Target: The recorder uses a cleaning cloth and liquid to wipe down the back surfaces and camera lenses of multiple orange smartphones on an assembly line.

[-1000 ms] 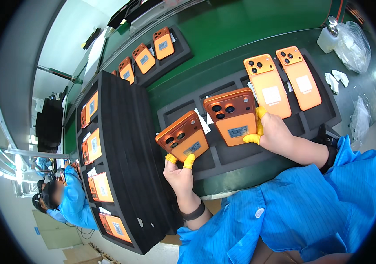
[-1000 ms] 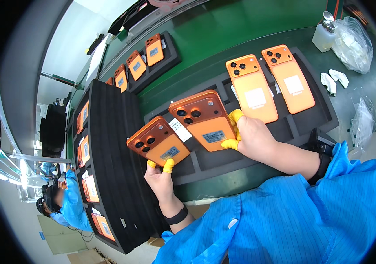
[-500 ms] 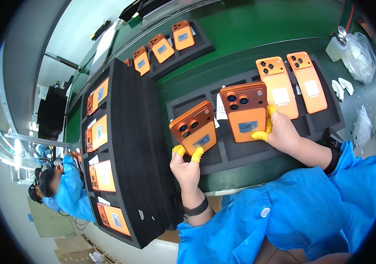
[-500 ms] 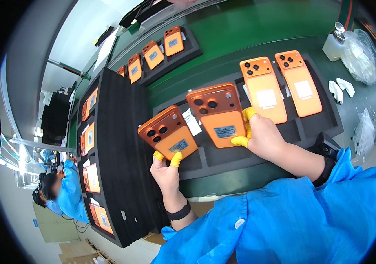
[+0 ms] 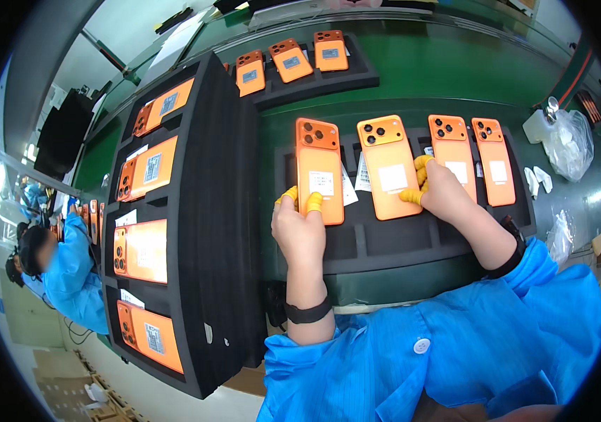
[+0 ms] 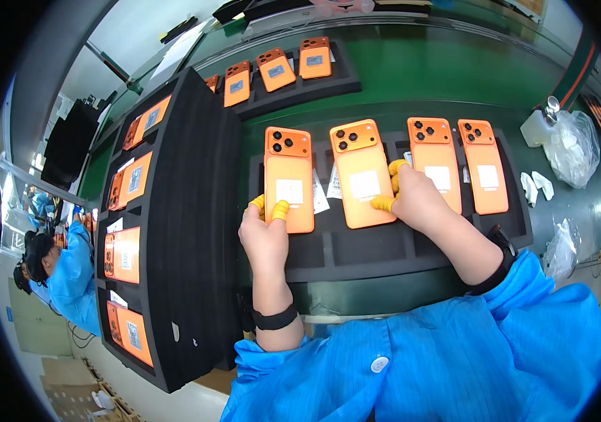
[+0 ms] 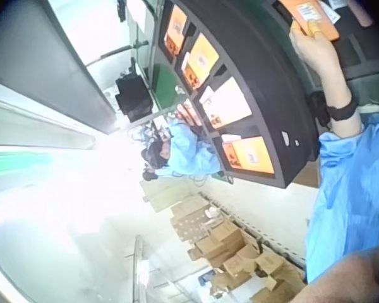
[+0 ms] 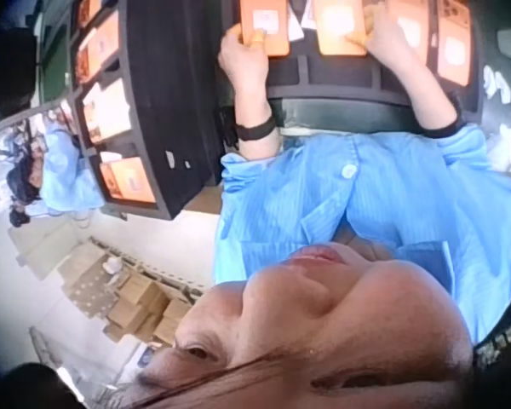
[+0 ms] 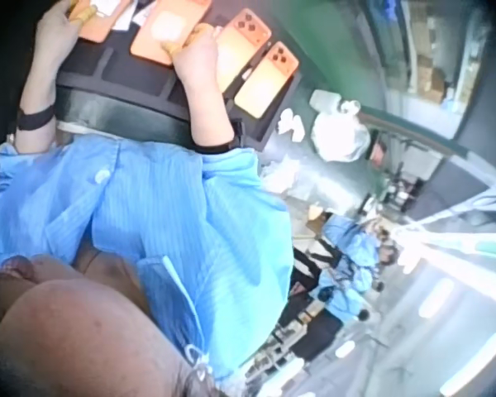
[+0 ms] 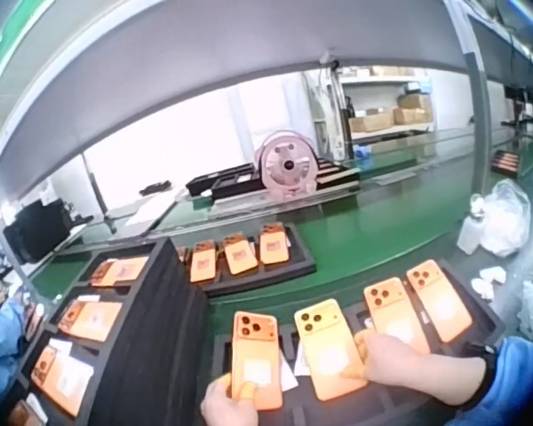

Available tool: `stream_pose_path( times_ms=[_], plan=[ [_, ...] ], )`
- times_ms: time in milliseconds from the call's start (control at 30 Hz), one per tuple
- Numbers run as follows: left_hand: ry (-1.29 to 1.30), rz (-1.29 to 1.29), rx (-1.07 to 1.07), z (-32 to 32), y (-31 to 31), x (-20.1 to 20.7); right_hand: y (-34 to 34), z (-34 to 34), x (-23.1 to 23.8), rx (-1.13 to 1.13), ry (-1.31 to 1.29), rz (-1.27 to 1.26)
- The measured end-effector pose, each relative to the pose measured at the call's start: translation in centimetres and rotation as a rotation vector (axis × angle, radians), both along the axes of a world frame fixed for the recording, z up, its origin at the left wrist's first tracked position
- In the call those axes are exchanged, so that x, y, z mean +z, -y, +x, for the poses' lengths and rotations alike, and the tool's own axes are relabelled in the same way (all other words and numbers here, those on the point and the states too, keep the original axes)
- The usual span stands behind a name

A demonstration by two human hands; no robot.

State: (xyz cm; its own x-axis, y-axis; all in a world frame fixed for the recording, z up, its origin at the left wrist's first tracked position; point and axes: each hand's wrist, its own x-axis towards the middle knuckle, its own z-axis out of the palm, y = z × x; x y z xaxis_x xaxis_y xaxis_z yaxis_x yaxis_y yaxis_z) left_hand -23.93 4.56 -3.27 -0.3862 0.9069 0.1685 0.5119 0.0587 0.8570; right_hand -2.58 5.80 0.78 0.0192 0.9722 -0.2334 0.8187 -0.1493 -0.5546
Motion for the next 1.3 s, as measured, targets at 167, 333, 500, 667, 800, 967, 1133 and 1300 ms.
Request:
stream_pose_path(
  times_ms=[167, 333, 500, 667, 800, 967, 1133, 1300],
  plan=[
    [-0.388, 0.144, 0.001, 0.7, 0.4, 0.0, 1.5, -0.3, -1.3, 0.081, 0.196, 0.268],
    [-0.427, 0.282, -0.003, 0.9, 0.6, -0.2, 1.6, -0.2, -0.9, 0.148, 0.210, 0.352],
    [-0.494, 0.378, 0.039, 1.2, 0.5, -0.3, 2.1, -0.6, -0.8, 0.281, 0.176, 0.449],
    [-0.586, 0.406, 0.048, 1.1, 0.5, -0.1, 2.6, -0.9, -2.3, 0.450, 0.158, 0.562],
    [-0.581, 0.396, 0.012, 1.1, 0.5, -0.2, 2.4, -0.8, -2.4, 0.487, 0.180, 0.619],
    [-0.578, 0.361, -0.052, 1.0, 0.9, 0.1, 2.2, -1.0, -2.3, 0.507, 0.145, 0.604],
    [-0.576, 0.407, -0.074, 1.0, 0.6, 0.0, 2.3, -0.7, -2.7, 0.513, 0.145, 0.576],
    [-0.576, 0.391, -0.109, 0.8, 1.0, 0.1, 2.4, -0.8, -2.5, 0.539, 0.135, 0.555]
  ],
)
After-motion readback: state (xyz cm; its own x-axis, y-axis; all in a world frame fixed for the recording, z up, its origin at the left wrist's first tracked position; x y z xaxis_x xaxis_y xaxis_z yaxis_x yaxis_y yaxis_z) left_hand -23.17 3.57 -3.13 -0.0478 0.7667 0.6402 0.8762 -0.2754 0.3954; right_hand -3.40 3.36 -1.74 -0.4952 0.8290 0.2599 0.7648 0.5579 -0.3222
